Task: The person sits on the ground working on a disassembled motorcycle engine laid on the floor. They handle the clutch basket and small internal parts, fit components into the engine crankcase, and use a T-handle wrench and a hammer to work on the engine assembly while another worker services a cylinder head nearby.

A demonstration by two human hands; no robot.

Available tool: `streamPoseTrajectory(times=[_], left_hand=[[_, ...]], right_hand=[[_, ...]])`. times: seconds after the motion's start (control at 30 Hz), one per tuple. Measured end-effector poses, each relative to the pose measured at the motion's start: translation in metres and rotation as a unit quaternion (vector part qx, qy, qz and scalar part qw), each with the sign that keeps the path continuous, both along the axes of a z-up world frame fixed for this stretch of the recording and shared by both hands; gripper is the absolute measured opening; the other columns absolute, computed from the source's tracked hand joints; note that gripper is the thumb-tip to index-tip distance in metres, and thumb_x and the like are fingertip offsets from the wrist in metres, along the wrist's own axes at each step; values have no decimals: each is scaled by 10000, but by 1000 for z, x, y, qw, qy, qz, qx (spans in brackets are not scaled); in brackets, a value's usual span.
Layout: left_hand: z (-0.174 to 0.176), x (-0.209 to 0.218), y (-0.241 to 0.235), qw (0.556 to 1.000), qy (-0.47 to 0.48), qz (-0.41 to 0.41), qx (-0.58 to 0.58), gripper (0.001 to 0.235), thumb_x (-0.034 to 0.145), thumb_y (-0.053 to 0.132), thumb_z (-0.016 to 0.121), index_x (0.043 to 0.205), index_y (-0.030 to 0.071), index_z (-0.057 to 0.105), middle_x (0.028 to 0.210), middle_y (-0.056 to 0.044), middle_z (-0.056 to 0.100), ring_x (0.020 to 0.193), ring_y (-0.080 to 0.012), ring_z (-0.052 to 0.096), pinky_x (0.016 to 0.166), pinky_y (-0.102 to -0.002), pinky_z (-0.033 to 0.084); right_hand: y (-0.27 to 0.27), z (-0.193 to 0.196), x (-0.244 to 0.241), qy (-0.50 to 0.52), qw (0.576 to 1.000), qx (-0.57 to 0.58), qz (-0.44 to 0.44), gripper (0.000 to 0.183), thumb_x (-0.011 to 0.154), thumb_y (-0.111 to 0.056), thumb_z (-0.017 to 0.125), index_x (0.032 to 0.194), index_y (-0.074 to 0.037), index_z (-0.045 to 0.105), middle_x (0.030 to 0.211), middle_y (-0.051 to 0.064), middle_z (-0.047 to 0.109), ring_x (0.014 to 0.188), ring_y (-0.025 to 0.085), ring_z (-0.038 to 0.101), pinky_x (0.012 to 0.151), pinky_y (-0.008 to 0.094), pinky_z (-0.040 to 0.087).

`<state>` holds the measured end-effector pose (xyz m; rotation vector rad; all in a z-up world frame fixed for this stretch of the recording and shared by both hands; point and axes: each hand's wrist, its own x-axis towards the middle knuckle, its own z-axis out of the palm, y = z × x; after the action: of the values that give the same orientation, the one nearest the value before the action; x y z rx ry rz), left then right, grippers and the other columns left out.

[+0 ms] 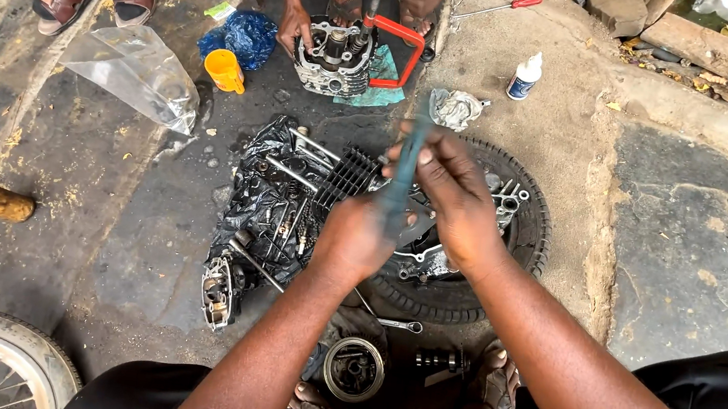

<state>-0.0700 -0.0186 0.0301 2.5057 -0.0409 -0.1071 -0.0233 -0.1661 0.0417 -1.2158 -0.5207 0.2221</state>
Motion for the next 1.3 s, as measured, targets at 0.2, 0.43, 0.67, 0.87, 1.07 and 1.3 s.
streamPoseTrajectory(times=[0.2, 0.43, 0.67, 0.87, 1.07, 1.3], left_hand=[[-9, 2, 2, 998, -34, 54, 13, 306, 956, 387, 713, 998, 91, 649, 850, -77, 735, 785, -233, 762, 738, -406, 615], [-29, 1, 2, 994, -65, 12, -88, 282, 937, 160, 669, 1210, 103, 625, 868, -111, 738, 819, -270, 742, 751, -425, 597], [-29, 6, 3, 992, -98, 53, -58, 246, 929, 292, 761, 913, 66, 666, 798, -78, 741, 728, -220, 767, 672, -390, 626], [-25, 7, 1, 997, -75, 13, -29, 250, 899, 237, 722, 1005, 31, 629, 794, -113, 728, 731, -257, 750, 673, -406, 615], [-43, 14, 5, 999, -19, 2, -26, 125, 956, 153, 630, 1035, 56, 635, 797, -119, 704, 727, -296, 742, 659, -428, 612], [-6, 14, 2, 996, 17, -26, 88, 208, 891, 233, 718, 930, 32, 680, 817, -150, 713, 758, -313, 707, 702, -451, 578]], right_hand=[[1, -4, 0, -91, 994, -44, -27, 363, 985, -189, 735, 1288, -12, 641, 1181, 151, 632, 1082, 235, 642, 988, 385, 544], [1, -6, 4, -17, 995, -101, -21, 316, 1077, -274, 578, 1263, -31, 654, 1048, 72, 745, 977, 152, 684, 823, 330, 556], [5, 20, -10, -111, 988, -102, -39, 431, 1015, -328, 578, 1353, -59, 574, 1131, 35, 660, 1028, 124, 690, 937, 293, 578], [2, -7, -2, -100, 981, -152, -66, 343, 1010, -232, 684, 1280, -26, 640, 1111, 117, 699, 990, 166, 716, 859, 323, 602], [6, 27, -11, -76, 981, -172, -57, 331, 989, -237, 589, 1277, -79, 632, 1218, 10, 691, 1096, 116, 698, 951, 283, 565], [1, 32, -20, -227, 928, -259, -139, 368, 962, -263, 776, 1235, -62, 631, 1201, 119, 708, 1043, 232, 753, 855, 347, 660]])
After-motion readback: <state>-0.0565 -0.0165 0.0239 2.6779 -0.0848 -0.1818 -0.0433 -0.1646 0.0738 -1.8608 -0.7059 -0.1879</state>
